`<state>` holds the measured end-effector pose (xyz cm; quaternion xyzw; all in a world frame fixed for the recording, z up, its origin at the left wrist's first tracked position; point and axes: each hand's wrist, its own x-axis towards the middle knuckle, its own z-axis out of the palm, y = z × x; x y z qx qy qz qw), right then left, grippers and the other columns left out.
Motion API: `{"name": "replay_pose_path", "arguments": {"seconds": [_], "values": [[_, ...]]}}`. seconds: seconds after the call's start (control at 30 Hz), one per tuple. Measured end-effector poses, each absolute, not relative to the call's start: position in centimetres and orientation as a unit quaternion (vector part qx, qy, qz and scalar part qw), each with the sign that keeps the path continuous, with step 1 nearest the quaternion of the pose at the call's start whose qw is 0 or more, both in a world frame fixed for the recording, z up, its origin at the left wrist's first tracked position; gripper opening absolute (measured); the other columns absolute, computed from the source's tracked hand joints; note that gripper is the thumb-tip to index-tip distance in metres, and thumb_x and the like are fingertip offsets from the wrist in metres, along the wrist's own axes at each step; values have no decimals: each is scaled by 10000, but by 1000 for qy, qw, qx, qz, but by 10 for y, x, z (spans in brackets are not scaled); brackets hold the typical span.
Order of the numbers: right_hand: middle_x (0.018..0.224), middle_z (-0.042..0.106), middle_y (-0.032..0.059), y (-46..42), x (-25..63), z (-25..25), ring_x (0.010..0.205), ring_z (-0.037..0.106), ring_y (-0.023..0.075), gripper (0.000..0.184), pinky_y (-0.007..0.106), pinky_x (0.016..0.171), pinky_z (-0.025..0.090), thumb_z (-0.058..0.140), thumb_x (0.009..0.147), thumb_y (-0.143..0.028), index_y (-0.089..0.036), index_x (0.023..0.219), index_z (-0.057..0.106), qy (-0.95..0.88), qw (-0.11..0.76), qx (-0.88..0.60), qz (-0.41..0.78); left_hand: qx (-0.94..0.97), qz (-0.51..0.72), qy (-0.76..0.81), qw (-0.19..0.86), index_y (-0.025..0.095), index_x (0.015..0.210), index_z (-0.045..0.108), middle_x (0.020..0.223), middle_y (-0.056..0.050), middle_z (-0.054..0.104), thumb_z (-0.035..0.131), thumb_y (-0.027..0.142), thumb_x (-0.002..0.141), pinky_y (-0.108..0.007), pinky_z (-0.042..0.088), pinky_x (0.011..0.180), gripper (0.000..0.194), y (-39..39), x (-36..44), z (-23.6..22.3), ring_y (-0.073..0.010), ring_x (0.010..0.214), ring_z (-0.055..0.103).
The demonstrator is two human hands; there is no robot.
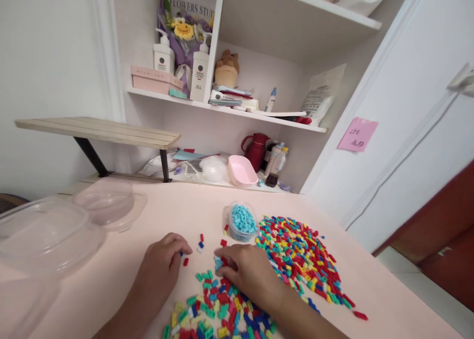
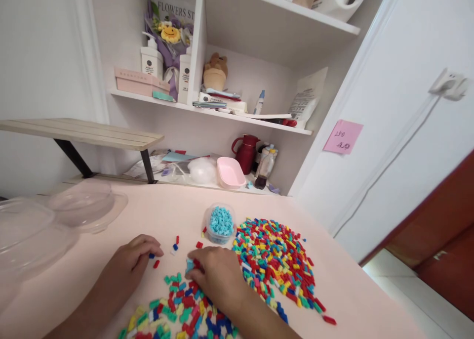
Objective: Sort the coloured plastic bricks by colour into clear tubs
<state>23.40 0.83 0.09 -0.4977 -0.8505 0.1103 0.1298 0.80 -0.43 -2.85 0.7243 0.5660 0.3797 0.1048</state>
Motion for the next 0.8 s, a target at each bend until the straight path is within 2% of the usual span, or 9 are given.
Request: {"name": "replay_pose_path", "arguments": {"seconds": [0.3, 0.57, 0.8], "values": [[777, 728, -18, 11, 234, -2, 693, 625, 150, 144, 220, 608, 340, 671, 771, -244, -265, 908, 712, -826, 151, -519, 160, 721, 395, 557, 116, 234, 703, 681, 843, -25, 711, 357, 134, 747, -304, 516, 755, 342, -4, 7, -28, -174, 779, 675], [699, 676, -42, 18, 237, -6, 617, 560, 113, 106, 195, 540, 303, 723, 730, -245, -231, 831, 696, -804, 160, -522, 235, 716, 395, 561, 131, 236, 701, 682, 838, -29, 721, 362, 145, 732, -318, 520, 771, 333, -4, 5, -26, -186, 796, 675], [725, 693, -36, 16, 239, -8, 662, 582, 128, 73, 210, 598, 331, 693, 779, -265, -246, 847, 711, -822, 168, -501, 212, 714, 393, 565, 128, 239, 674, 674, 796, -21, 727, 374, 174, 742, -297, 529, 750, 314, -4, 4, -25, -179, 772, 681]]}}
